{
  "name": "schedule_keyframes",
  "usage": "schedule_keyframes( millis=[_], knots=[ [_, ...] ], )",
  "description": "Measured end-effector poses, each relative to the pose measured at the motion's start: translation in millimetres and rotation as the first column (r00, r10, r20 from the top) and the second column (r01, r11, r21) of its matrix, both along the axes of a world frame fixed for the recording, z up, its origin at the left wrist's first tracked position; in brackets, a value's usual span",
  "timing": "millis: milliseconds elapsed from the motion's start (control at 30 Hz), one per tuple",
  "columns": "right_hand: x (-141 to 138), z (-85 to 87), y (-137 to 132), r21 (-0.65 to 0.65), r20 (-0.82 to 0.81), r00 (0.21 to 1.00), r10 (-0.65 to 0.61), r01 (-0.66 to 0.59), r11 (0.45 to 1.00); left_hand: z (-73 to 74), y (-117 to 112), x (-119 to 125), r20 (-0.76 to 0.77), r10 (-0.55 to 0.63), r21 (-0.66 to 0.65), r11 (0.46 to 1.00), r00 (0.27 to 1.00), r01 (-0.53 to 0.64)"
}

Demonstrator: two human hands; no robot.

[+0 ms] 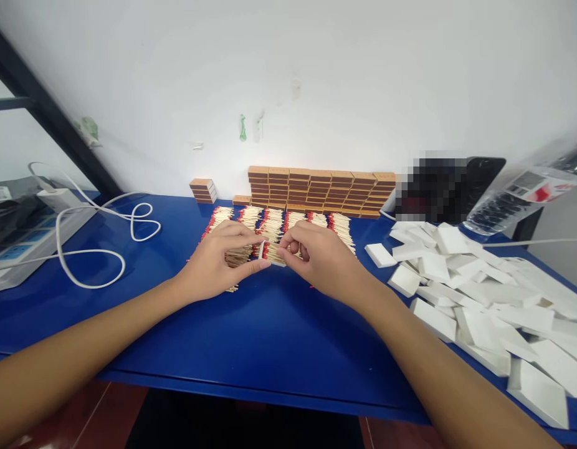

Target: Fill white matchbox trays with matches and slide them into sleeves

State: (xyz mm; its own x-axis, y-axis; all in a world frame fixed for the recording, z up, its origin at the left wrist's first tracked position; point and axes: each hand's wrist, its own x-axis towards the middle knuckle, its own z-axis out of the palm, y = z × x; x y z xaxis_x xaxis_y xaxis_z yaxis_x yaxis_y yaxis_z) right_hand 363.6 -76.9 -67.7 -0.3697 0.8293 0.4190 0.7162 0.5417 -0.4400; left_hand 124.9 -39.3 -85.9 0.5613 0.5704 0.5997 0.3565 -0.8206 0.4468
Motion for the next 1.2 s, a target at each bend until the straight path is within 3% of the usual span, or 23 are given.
schedule_keyframes(
  millis=[233, 433, 567, 1033, 1200],
  knots=[
    [11, 10.2, 2, 0.057, 0.048, 0.994, -0.096, 0.093, 0.994, -1.4, 6, -2, 0.000, 0.097, 0.020, 0.995, 0.995, -0.097],
    [14, 1.3, 10, -0.183, 0.224, 0.974, -0.009, 0.051, 0.982, 0.6, 11, -4, 0.019, 0.185, 0.062, 0.981, 0.982, -0.186],
    [9, -3.8, 8, -0.241, 0.272, 0.962, 0.003, 0.065, 0.968, 0.4, 10, -4, 0.010, 0.179, 0.060, 0.982, 0.984, -0.180],
    [8, 0.1, 5, -0.348, 0.296, 0.955, 0.019, 0.089, 0.933, -2.1, 10, -4, -0.013, 0.160, 0.069, 0.985, 0.987, -0.159],
    [16, 6.6, 7, -0.299, 0.134, 0.991, 0.003, 0.038, 0.953, -2.0, 10, -5, -0.025, 0.176, 0.079, 0.982, 0.984, -0.173]
  ],
)
